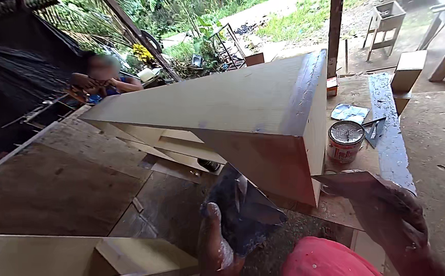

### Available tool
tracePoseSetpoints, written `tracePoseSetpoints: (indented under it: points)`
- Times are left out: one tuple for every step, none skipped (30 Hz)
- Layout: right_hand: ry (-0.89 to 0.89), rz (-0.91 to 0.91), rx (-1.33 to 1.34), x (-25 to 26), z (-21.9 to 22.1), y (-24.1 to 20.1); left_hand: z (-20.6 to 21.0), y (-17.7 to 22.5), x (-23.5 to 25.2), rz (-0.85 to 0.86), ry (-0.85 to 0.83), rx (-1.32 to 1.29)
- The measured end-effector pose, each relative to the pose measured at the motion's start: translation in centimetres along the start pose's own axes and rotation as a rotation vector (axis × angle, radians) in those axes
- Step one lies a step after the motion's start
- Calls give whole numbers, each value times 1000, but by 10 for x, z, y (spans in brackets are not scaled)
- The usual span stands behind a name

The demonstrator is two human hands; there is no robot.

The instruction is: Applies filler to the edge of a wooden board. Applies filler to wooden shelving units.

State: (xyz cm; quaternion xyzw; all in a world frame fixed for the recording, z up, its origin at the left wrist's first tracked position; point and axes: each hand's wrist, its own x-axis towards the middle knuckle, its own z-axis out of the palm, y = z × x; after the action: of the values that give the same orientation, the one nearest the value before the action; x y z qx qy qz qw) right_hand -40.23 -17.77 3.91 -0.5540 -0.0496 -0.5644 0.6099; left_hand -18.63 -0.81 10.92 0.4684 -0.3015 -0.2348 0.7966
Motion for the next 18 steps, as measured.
tracePoseSetpoints:
  points:
    - [28,-15,4,-13,15,2,-5,-3,-9,-30,-11,-20]
    - [50,-22,19,-25,29,5,-10,-6,-19,-58,-6,-37]
    - [65,-25,44,-36,44,7,-13,-8,-30,-80,26,-37]
    - [79,-23,68,-46,57,8,-16,-10,-40,-105,64,-39]
    - [96,-21,66,-56,71,9,-20,-11,-51,-135,81,-50]
    - [99,-22,45,-65,84,8,-24,-12,-61,-162,102,-62]
    - [91,-28,11,-73,96,6,-28,-13,-71,-185,113,-73]
    - [75,-38,-29,-82,107,5,-33,-13,-80,-204,118,-93]
    - [56,-45,-81,-91,117,4,-39,-14,-89,-222,116,-121]
    - [23,-51,-159,-101,125,2,-44,-14,-98,-240,115,-143]
    - [-1,-57,-238,-109,133,0,-47,-13,-106,-263,119,-164]
    - [-26,-66,-288,-116,140,-2,-50,-12,-113,-279,132,-178]
    - [-44,-67,-328,-121,147,-3,-53,-10,-119,-284,152,-188]
    - [-57,-56,-353,-126,154,-5,-57,-9,-124,-287,170,-190]
    - [-69,-39,-364,-130,159,-7,-62,-7,-128,-281,178,-189]
    - [-89,-17,-371,-133,163,-9,-66,-5,-131,-268,173,-186]
    - [-114,7,-382,-137,165,-11,-71,-3,-133,-246,153,-171]
    - [-135,24,-408,-141,167,-12,-76,-2,-134,-214,120,-135]
